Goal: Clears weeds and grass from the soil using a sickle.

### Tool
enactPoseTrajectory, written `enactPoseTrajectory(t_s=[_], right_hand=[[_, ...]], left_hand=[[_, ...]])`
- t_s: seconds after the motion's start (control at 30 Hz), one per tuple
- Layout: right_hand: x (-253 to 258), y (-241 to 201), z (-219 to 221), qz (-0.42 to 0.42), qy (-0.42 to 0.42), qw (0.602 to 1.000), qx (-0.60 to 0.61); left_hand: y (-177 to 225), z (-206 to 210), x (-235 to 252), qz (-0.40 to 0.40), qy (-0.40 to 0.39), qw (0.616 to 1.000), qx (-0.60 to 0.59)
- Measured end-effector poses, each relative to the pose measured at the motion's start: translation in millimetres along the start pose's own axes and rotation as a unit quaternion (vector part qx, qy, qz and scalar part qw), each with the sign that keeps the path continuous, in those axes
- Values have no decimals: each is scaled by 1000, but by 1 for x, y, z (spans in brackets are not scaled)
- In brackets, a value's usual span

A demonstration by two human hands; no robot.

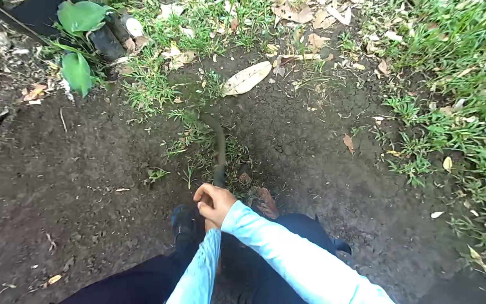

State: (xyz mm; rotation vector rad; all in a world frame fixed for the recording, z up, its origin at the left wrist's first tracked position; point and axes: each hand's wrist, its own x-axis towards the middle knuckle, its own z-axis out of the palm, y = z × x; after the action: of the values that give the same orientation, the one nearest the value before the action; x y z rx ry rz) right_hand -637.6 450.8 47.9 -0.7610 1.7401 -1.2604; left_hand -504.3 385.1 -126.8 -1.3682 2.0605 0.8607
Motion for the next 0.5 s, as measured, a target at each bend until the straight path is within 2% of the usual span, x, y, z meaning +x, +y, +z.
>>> enactPoseTrajectory(t_s=[0.03,0.07,0.1,0.17,0.23,0.27,0.3,0.33,0.37,0.43,0.5], right_hand=[[1,-2,-5,23,-3,1000,-3],[0,-3,-4,39,-2,999,0],[0,-6,-4,39,2,999,4],[-2,-9,-2,9,13,1000,8],[-6,-5,4,-14,-2,1000,12],[-8,-3,7,-18,-7,1000,14],[-9,-2,9,-19,-9,1000,17],[-10,-2,9,-17,-6,1000,22],[-12,-1,6,-13,0,1000,23],[-15,5,-3,-7,22,1000,16],[-17,6,-16,11,33,999,14]], left_hand=[[-9,8,17,31,33,999,7],[-8,3,23,40,33,998,19],[9,-12,32,42,20,998,42],[79,-58,48,94,-22,986,133],[128,-88,93,242,37,946,212],[149,-102,115,272,49,933,230],[166,-117,125,251,29,939,235],[167,-123,134,206,15,954,219],[151,-119,140,156,10,973,172],[94,-83,139,86,7,996,36],[49,-46,138,53,3,996,-72]])
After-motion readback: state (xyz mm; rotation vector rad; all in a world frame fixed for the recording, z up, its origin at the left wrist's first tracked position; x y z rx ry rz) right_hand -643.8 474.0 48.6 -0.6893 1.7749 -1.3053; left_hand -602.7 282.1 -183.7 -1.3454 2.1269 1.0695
